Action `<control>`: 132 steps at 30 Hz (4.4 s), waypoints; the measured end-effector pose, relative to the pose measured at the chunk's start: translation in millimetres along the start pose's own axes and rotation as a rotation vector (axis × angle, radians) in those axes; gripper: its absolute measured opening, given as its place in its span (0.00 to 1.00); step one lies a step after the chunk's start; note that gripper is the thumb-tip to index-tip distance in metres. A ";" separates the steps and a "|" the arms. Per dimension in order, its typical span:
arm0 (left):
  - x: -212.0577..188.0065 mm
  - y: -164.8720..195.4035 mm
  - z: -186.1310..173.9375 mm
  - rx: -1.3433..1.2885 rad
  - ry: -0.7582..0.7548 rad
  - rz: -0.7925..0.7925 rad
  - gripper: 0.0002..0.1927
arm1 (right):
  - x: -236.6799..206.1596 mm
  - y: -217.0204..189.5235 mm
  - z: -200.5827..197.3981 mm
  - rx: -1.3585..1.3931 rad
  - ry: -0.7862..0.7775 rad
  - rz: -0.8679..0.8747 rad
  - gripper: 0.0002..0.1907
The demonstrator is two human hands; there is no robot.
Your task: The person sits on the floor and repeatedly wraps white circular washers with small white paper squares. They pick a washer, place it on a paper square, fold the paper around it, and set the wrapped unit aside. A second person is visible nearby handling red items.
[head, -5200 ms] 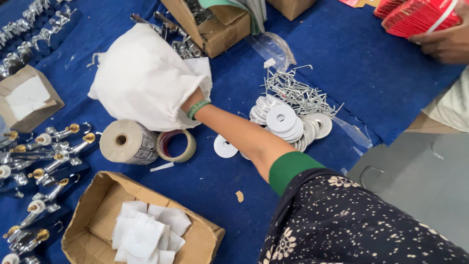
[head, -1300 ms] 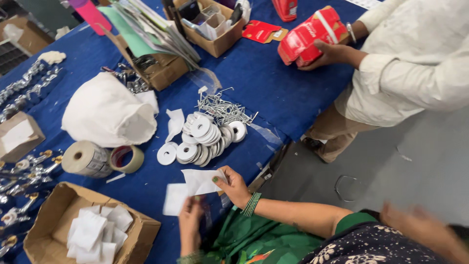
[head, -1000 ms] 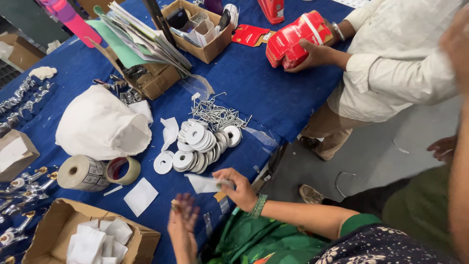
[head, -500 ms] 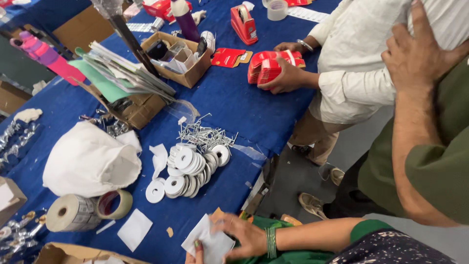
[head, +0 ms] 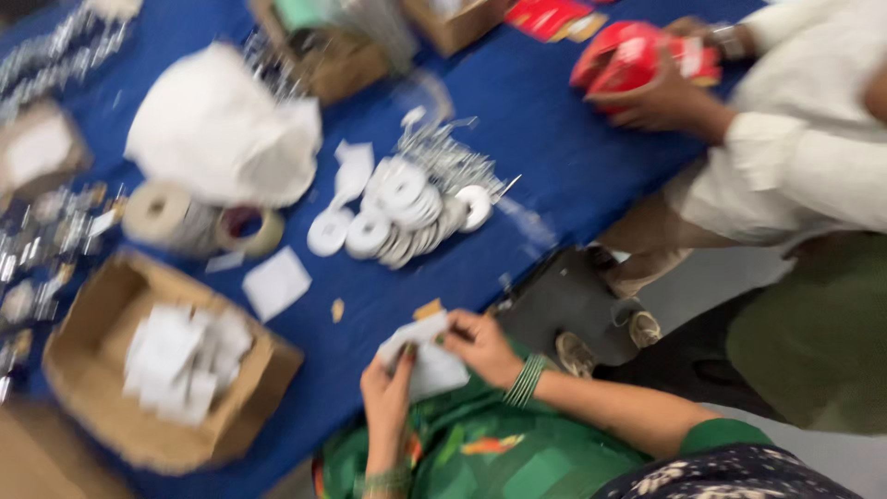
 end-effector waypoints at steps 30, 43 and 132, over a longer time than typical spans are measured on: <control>-27.2 116.8 48.4 0.669 -0.260 0.561 0.20 | 37.1 42.0 -20.3 0.030 -0.333 0.348 0.20; -52.7 -24.5 -3.8 -0.290 0.106 -0.234 0.16 | 152.4 -17.1 -158.2 -1.221 0.388 -0.112 0.27; -53.7 40.2 -5.0 -0.032 0.069 -0.061 0.19 | 99.7 -106.9 -9.7 -0.009 -0.187 -0.024 0.14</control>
Point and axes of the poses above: each hand's wrist, its own x-axis towards the middle knuckle, its own z-axis out of the palm, y = z × x, the point moved 9 cm from there along x, towards the middle knuckle, and after that the axes turned 10 degrees about -x, right-handed, at the moved point
